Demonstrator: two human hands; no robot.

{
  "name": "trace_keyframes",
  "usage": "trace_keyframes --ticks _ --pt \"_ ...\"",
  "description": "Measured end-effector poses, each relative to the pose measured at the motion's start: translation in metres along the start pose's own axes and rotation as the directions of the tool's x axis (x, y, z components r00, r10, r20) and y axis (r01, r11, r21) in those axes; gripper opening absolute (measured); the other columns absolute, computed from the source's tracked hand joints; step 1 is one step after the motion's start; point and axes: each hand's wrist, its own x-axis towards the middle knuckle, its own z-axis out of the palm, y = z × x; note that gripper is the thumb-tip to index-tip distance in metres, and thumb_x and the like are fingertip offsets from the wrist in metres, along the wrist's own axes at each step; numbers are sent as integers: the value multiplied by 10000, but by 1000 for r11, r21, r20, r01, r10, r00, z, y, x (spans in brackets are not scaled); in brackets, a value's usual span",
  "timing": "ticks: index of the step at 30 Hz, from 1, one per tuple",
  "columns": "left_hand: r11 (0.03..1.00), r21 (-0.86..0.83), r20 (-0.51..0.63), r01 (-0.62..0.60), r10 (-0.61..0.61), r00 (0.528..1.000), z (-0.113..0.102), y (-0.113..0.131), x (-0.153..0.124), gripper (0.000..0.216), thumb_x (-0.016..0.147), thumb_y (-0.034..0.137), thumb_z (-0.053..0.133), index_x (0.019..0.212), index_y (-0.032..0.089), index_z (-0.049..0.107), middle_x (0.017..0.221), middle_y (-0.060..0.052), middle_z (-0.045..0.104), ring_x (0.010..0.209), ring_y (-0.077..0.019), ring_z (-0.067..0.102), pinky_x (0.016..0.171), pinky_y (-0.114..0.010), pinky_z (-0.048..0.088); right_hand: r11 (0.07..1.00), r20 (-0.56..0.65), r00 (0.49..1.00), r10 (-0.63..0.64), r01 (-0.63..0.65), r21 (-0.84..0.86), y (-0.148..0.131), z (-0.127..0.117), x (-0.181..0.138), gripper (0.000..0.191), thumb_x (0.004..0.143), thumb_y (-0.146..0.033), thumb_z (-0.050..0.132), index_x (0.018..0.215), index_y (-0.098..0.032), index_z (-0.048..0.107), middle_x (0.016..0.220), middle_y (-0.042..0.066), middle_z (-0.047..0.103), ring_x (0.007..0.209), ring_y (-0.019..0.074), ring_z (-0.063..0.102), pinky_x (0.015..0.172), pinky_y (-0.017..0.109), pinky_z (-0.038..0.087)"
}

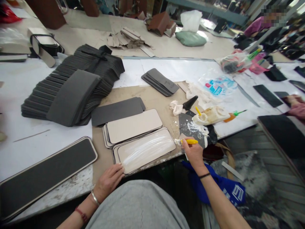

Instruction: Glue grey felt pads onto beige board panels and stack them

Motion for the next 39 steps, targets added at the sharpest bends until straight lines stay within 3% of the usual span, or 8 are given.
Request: trace_keyframes --ticks 3,8,11,16,20,27,31,39 --pt "1000 2 -1 7 -7 1000 -1 1 2 143 812 160 511 914 152 611 875 -71 653 919 -175 601 830 -319 523 996 47 998 -40 37 77 -12 2 -13 317 758 -505 530 779 -191 570 613 32 643 555 194 635 565 299 493" --pt "1000 -2 40 28 -28 999 -2 2 2 147 814 163 510 924 149 607 886 -73 651 934 -180 596 842 -339 519 927 335 940 -71 -63 371 -42 40 -60 263 784 -455 524 775 -196 566 685 29 646 532 166 620 534 280 509" --pt "1000 -4 42 26 -25 999 -1 1 0 146 806 157 522 924 140 606 892 -77 650 941 -184 592 847 -341 517 940 346 937 -33 -88 329 -33 43 -60 285 780 -474 515 772 -193 565 643 26 637 528 176 619 534 288 503" --pt "999 8 27 31 -31 999 -2 3 1 144 806 155 519 918 140 609 890 -77 651 936 -182 594 847 -335 518 992 21 995 -98 100 -74 -6 5 -16 332 789 -503 462 773 -188 568 651 49 629 587 191 605 596 304 458" --pt "999 14 37 40 -40 999 -6 6 4 155 821 178 496 923 140 606 899 -82 651 932 -181 599 836 -326 524 946 -26 963 -267 257 -199 -21 3 15 376 819 -504 384 755 -181 567 681 75 602 660 199 569 636 306 421" --pt "994 42 66 98 -101 993 -12 15 10 168 843 216 447 874 163 604 899 -89 649 868 -179 616 757 -314 549 948 252 922 -294 316 -50 -88 51 72 323 887 -356 285 841 -155 534 731 68 607 680 173 555 641 272 393" --pt "978 83 -12 194 -193 981 -9 14 19 148 841 207 458 901 166 587 901 -85 642 867 -172 612 758 -299 547 889 400 872 -283 395 -233 -129 85 106 318 898 -306 290 992 -136 542 854 107 640 769 188 587 669 271 386" --pt "849 83 -219 522 -495 841 -8 -25 54 207 812 259 511 983 172 590 958 -95 632 915 -204 604 819 -374 526 862 572 818 -64 335 -382 -188 151 142 499 790 -532 450 1034 -124 602 1025 168 626 959 272 582 715 314 428"
